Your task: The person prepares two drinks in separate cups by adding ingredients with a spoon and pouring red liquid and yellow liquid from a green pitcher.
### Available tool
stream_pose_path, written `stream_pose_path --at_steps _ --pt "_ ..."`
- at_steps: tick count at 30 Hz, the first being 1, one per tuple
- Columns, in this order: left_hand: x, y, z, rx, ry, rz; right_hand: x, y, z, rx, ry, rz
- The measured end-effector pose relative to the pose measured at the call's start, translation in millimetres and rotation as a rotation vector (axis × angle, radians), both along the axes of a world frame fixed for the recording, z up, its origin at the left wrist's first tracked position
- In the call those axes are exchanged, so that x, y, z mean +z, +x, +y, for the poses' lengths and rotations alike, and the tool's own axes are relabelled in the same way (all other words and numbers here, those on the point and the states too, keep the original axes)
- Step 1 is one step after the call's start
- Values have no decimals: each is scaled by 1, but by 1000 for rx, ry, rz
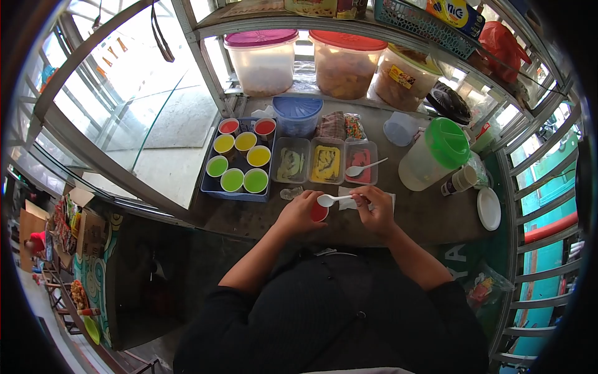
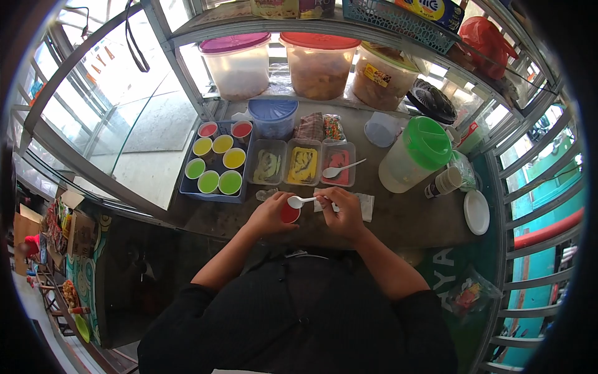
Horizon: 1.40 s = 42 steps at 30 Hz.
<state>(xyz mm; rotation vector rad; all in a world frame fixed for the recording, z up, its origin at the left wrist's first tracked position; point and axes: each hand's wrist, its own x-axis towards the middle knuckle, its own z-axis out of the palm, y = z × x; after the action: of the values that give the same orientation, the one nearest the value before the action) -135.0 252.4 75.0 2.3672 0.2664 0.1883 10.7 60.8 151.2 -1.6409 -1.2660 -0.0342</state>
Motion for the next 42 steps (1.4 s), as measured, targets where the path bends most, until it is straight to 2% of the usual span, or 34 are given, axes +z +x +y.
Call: stream_pose_path --at_steps 4,7,13,19,22,28,31,35,36,38,42 --pt "10 2 -7 28 21 110 -24 10 -10 -81 -59 315" --pt "13 5 -15 65 79 172 -36 18 -14 -85 19 590" --pt "9 8 -17 64 196 209 -48 31 -24 -125 150 728" --pt "12 6 -6 26 196 217 -49 42 -38 -230 228 1090" --pt "24 1 7 12 197 225 -50 42 -42 -284 236 1189" --pt "81 -18 48 7 216 184 -58 44 -51 -299 204 1189" --pt "123 -29 71 46 242 191 -62 45 -56 -302 198 1197" --pt "151 -41 112 144 250 145 -72 44 -60 -298 169 1223" --pt "157 -42 122 191 233 176 -74 44 -62 -292 154 1229" --pt "150 -43 154 155 216 37 -79 43 -63 -291 133 1231" --pt "146 -40 195 279 202 156 -83 43 -64 -302 115 1227"
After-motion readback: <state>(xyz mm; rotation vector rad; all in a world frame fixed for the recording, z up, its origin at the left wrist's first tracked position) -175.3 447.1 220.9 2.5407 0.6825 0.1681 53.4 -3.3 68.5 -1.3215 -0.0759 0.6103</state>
